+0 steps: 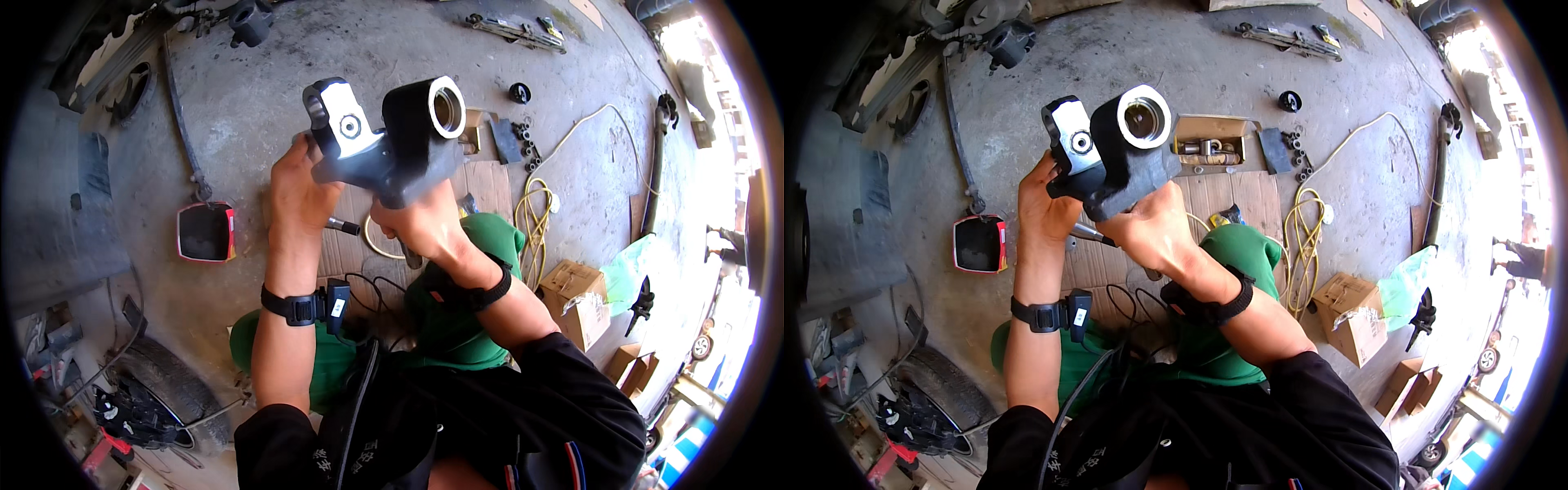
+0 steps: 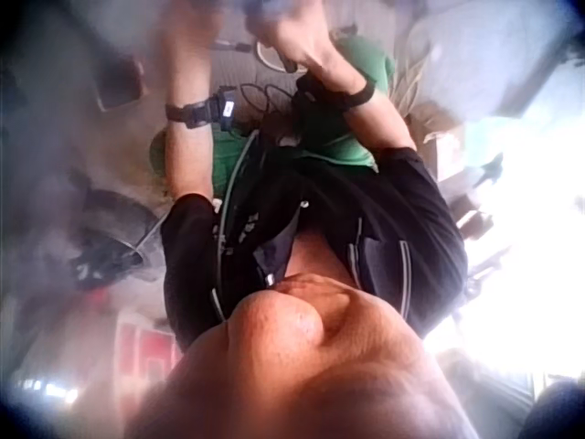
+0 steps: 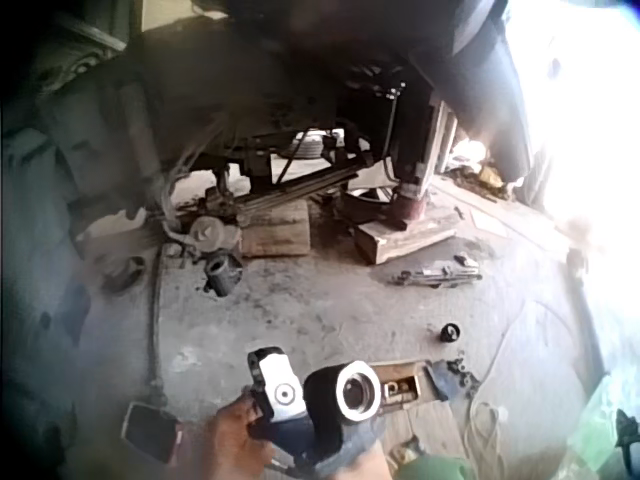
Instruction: The person inserts a kingpin into a metal steering knuckle component by hand, then places washers and a nut onto the end of the pin.
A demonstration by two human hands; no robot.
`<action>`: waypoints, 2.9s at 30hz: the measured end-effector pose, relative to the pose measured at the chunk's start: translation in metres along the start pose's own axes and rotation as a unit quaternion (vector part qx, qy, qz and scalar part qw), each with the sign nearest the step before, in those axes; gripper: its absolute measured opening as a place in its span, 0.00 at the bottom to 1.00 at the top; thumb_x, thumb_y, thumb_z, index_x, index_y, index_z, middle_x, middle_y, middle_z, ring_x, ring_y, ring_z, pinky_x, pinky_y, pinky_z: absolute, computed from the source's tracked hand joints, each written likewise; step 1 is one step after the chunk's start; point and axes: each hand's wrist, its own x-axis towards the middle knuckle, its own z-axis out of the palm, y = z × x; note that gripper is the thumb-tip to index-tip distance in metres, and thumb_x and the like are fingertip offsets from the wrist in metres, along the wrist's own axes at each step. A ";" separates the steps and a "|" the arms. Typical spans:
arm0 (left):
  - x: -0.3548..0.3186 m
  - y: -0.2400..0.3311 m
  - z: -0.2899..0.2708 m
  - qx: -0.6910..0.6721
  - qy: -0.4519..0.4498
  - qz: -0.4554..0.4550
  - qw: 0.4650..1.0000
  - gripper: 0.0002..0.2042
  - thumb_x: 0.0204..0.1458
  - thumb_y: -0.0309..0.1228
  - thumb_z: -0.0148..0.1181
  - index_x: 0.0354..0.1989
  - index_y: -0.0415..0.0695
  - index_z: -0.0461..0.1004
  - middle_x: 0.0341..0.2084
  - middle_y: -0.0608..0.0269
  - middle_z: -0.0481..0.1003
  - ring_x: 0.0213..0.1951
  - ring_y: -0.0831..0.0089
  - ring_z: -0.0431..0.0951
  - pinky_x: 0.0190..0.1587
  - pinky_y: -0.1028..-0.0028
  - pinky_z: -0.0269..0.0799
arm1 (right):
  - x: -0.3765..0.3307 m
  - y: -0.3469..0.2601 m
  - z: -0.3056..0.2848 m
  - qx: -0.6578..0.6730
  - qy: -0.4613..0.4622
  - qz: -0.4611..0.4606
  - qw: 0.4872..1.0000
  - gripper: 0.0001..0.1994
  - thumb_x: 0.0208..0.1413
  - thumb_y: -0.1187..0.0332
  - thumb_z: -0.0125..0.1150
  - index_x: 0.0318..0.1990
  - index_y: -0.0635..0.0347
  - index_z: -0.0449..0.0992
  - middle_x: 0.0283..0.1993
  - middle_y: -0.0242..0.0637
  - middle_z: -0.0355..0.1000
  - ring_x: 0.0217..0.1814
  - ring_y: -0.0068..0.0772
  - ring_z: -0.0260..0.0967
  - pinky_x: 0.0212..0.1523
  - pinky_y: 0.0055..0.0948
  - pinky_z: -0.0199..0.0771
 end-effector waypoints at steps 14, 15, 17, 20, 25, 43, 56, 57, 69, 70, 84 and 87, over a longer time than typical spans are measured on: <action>-0.003 0.008 0.000 -0.143 -0.096 -0.146 0.974 0.27 0.65 0.44 0.40 0.67 0.40 0.62 0.66 0.27 0.54 0.66 0.37 0.58 0.66 0.40 0.54 | -0.004 0.020 0.054 -0.189 0.055 -0.246 0.949 0.18 0.48 0.65 0.63 0.48 0.58 0.75 0.46 0.43 0.76 0.47 0.48 0.75 0.46 0.41 0.74; -0.007 0.009 0.000 -0.153 -0.100 -0.162 0.970 0.28 0.64 0.45 0.41 0.67 0.39 0.61 0.66 0.27 0.54 0.67 0.37 0.57 0.67 0.39 0.53 | -0.004 0.020 0.052 -0.138 0.026 -0.248 0.959 0.18 0.48 0.65 0.63 0.47 0.58 0.75 0.46 0.44 0.76 0.47 0.48 0.75 0.46 0.41 0.74; -0.012 0.009 -0.007 -0.153 -0.107 -0.155 0.970 0.31 0.62 0.47 0.45 0.68 0.39 0.59 0.68 0.32 0.53 0.70 0.38 0.52 0.68 0.38 0.47 | -0.003 0.027 0.048 -0.166 -0.024 -0.273 0.947 0.18 0.47 0.65 0.64 0.47 0.60 0.75 0.46 0.45 0.76 0.48 0.49 0.74 0.47 0.43 0.74; -0.020 0.007 -0.001 -0.212 -0.155 -0.171 0.950 0.34 0.58 0.56 0.53 0.63 0.39 0.63 0.70 0.48 0.55 0.72 0.43 0.47 0.70 0.39 0.42 | -0.005 0.055 0.051 -0.179 -0.023 -0.310 0.933 0.19 0.47 0.64 0.65 0.47 0.60 0.75 0.44 0.48 0.76 0.43 0.53 0.75 0.44 0.44 0.76; -0.014 -0.002 -0.034 -0.213 -0.137 -0.201 0.946 0.33 0.60 0.56 0.49 0.64 0.40 0.64 0.64 0.59 0.65 0.70 0.57 0.56 0.70 0.49 0.47 | -0.016 0.062 0.054 -0.214 -0.069 -0.242 0.944 0.17 0.50 0.61 0.64 0.46 0.58 0.76 0.35 0.51 0.75 0.34 0.55 0.75 0.37 0.45 0.77; 0.006 -0.088 -0.065 -0.229 -0.203 -0.203 0.930 0.21 0.66 0.44 0.40 0.57 0.44 0.71 0.45 0.57 0.78 0.58 0.59 0.70 0.64 0.52 0.64 | -0.043 0.081 0.017 -0.259 -0.076 -0.121 0.955 0.25 0.51 0.60 0.66 0.55 0.62 0.70 0.45 0.52 0.75 0.44 0.56 0.75 0.43 0.43 0.77; -0.003 -0.082 -0.052 -0.268 -0.124 -0.181 0.938 0.22 0.65 0.44 0.44 0.51 0.35 0.72 0.43 0.47 0.78 0.48 0.55 0.78 0.55 0.56 0.74 | -0.039 0.056 0.008 -0.091 -0.063 -0.044 0.993 0.19 0.50 0.65 0.67 0.49 0.61 0.74 0.40 0.41 0.75 0.42 0.35 0.72 0.46 0.36 0.73; -0.005 -0.082 -0.047 -0.256 -0.113 -0.179 0.943 0.23 0.65 0.44 0.44 0.51 0.35 0.72 0.44 0.47 0.78 0.48 0.55 0.78 0.55 0.56 0.74 | -0.040 0.053 0.008 -0.076 -0.057 -0.039 0.995 0.20 0.50 0.66 0.67 0.50 0.62 0.74 0.41 0.40 0.75 0.43 0.34 0.71 0.47 0.35 0.72; -0.015 -0.104 -0.097 -0.208 -0.171 -0.175 0.947 0.23 0.62 0.46 0.44 0.58 0.46 0.73 0.56 0.51 0.69 0.61 0.48 0.63 0.66 0.53 0.54 | -0.013 0.035 -0.062 -0.259 -0.350 0.064 0.898 0.24 0.53 0.52 0.68 0.43 0.67 0.79 0.40 0.45 0.81 0.40 0.38 0.78 0.41 0.34 0.76; -0.024 -0.096 -0.080 -0.251 -0.181 -0.202 0.929 0.23 0.62 0.46 0.43 0.56 0.44 0.73 0.54 0.51 0.72 0.61 0.52 0.65 0.67 0.54 0.52 | 0.000 0.042 -0.081 -0.232 -0.338 0.075 0.909 0.19 0.55 0.56 0.65 0.44 0.66 0.79 0.41 0.43 0.81 0.41 0.34 0.78 0.43 0.32 0.76; -0.048 -0.077 -0.041 -0.313 -0.077 -0.208 0.924 0.24 0.61 0.45 0.41 0.47 0.36 0.77 0.45 0.56 0.75 0.55 0.67 0.70 0.67 0.60 0.56 | 0.146 0.241 -0.090 -0.406 0.094 0.230 0.879 0.20 0.49 0.55 0.62 0.42 0.62 0.82 0.46 0.49 0.79 0.51 0.46 0.77 0.49 0.39 0.78; -0.055 -0.080 -0.033 -0.286 -0.068 -0.203 0.934 0.23 0.60 0.45 0.44 0.45 0.37 0.77 0.44 0.56 0.75 0.55 0.65 0.70 0.66 0.59 0.59 | 0.164 0.280 -0.100 -0.365 0.195 0.289 0.863 0.19 0.48 0.56 0.64 0.42 0.61 0.83 0.48 0.49 0.78 0.51 0.47 0.77 0.49 0.39 0.78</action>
